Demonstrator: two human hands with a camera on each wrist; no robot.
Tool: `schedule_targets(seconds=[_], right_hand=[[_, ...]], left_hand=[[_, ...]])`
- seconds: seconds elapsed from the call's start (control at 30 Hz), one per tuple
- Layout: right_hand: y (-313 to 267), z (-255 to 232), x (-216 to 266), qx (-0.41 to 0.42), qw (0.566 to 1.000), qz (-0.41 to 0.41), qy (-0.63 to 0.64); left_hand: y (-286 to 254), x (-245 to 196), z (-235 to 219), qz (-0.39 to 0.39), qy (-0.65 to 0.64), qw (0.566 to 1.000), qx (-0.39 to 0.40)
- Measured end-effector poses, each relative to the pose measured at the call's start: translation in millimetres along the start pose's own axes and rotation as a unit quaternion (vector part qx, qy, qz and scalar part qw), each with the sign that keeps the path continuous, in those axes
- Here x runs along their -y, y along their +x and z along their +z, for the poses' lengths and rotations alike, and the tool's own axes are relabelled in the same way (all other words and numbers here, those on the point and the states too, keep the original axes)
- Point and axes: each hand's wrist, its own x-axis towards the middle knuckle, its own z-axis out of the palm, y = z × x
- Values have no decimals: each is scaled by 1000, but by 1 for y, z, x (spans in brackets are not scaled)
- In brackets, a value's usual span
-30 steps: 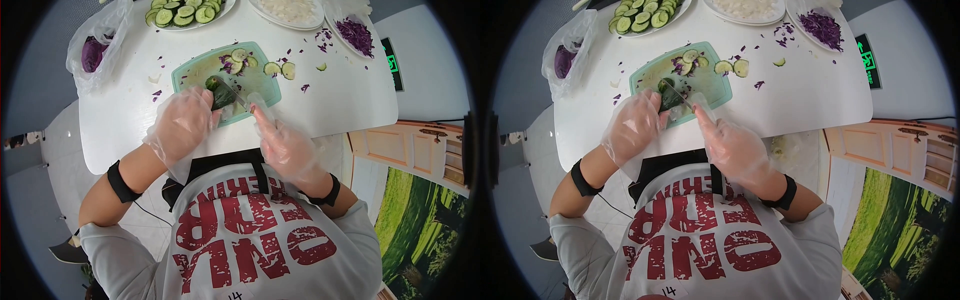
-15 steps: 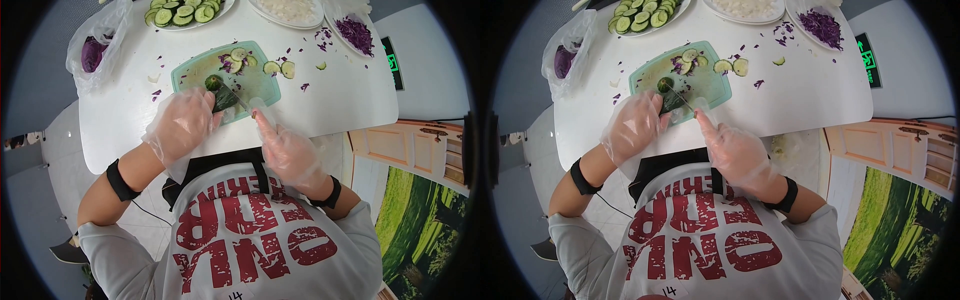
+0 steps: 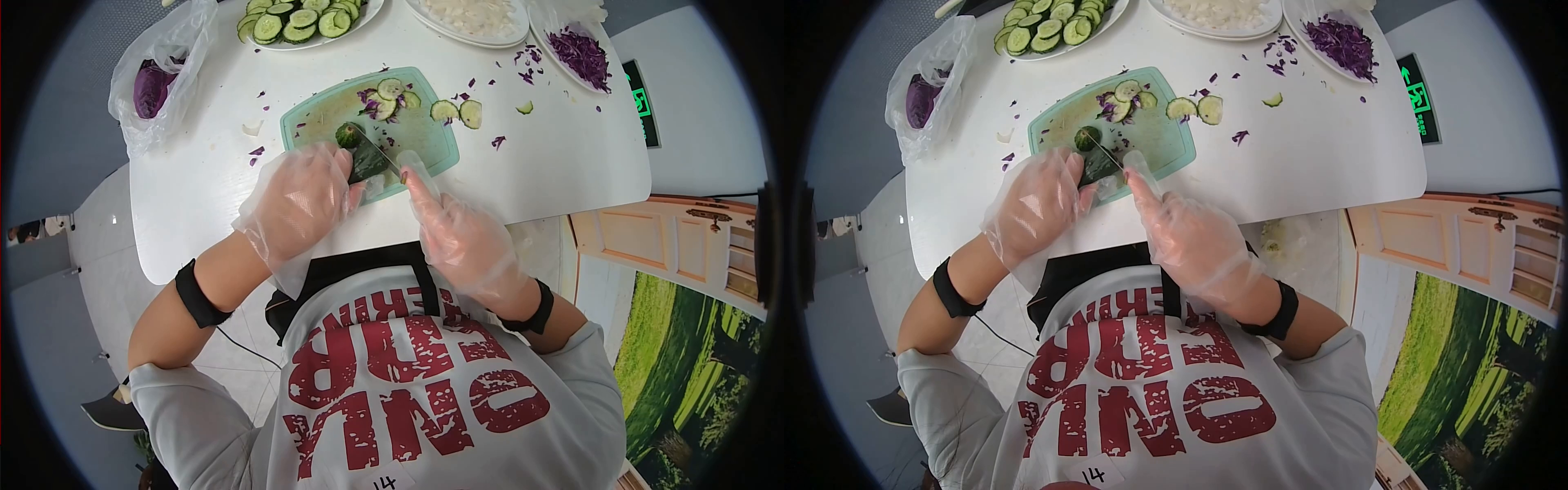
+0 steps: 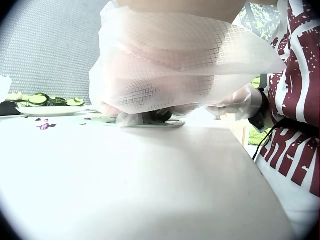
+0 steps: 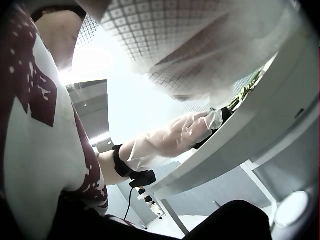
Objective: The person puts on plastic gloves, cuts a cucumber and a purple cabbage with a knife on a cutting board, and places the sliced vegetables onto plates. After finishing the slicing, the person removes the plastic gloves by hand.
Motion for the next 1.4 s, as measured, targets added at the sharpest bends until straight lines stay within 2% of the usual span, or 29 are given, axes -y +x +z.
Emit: schedule_targets(seconds=[0.3,0.57,0.7,1.0,1.07,1.4], right_hand=[[-15,-1,-4,5,1000,2,0],[-11,0,0,-2,1000,7,20],[-6,3,2,-7,1000,7,7],[-3,0,0,12,1000,14,13],[-6,-1,-2,12,999,12,30],[-19,-6,-5,27,999,9,25]], left_hand=[[0,0,-2,-5,-4,1000,29],[-3,2,3,27,23,999,-23],[-1,1,1,11,13,1000,7],[-1,2,1,30,25,999,-26],[1,1,-2,11,2,1000,9],[1,1,-1,-5,-11,999,36]])
